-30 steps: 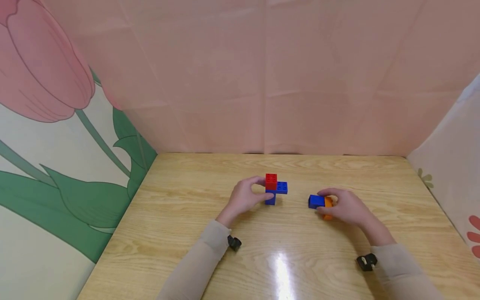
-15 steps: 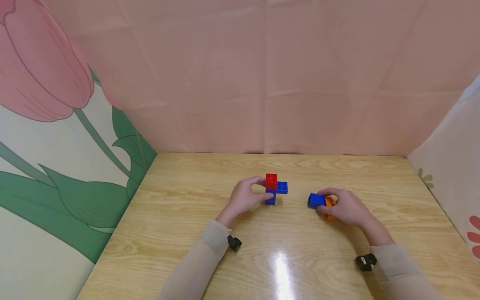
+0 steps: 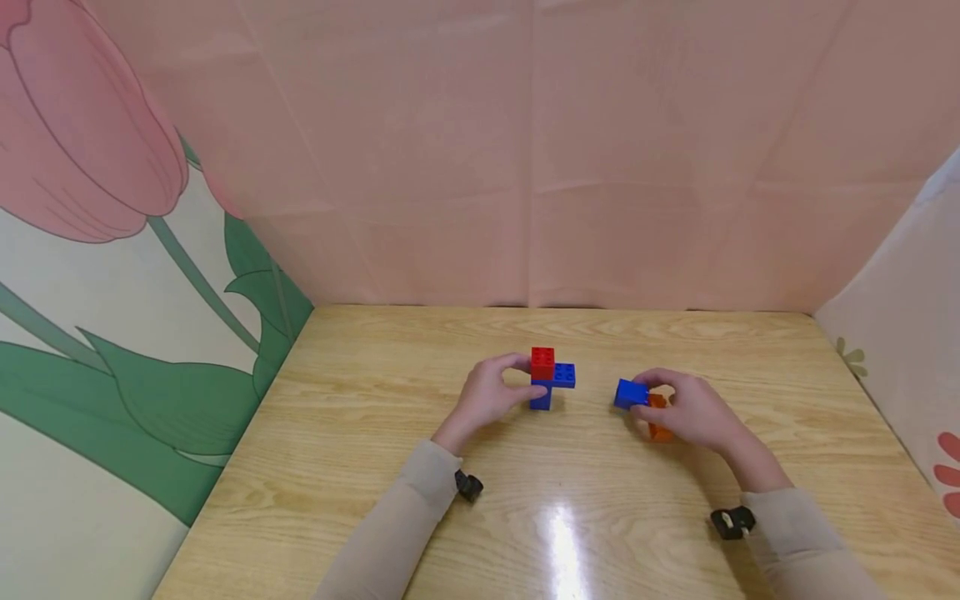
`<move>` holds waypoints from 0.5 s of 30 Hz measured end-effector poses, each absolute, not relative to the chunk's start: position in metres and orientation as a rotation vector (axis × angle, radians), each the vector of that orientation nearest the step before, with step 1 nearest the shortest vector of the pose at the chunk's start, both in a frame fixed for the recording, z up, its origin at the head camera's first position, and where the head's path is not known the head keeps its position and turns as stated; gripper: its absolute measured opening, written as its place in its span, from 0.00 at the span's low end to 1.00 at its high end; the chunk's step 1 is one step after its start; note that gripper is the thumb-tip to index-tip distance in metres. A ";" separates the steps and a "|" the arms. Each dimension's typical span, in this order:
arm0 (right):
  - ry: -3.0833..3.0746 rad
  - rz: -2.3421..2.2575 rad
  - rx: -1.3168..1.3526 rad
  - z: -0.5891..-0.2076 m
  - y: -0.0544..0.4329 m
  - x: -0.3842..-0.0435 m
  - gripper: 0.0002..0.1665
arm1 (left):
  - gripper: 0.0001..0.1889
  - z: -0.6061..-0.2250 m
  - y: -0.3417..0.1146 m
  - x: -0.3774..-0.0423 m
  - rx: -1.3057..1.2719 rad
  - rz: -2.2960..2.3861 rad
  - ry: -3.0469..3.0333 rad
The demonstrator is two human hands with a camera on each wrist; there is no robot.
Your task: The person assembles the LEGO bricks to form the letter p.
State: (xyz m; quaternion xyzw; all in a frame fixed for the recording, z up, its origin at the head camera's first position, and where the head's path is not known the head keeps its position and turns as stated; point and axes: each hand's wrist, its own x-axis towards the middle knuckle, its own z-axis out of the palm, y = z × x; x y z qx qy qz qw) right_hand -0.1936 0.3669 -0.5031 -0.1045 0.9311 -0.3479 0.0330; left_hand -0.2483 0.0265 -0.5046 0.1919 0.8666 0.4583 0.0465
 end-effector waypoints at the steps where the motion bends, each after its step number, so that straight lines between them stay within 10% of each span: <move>1: 2.867 -1.071 -0.316 -0.502 0.366 -0.193 0.27 | 0.22 -0.505 0.027 -0.248 0.587 1.398 2.644; 15: 3.001 -1.081 -0.457 -0.482 0.348 -0.199 0.25 | 0.23 -0.505 0.027 -0.250 0.595 1.395 2.641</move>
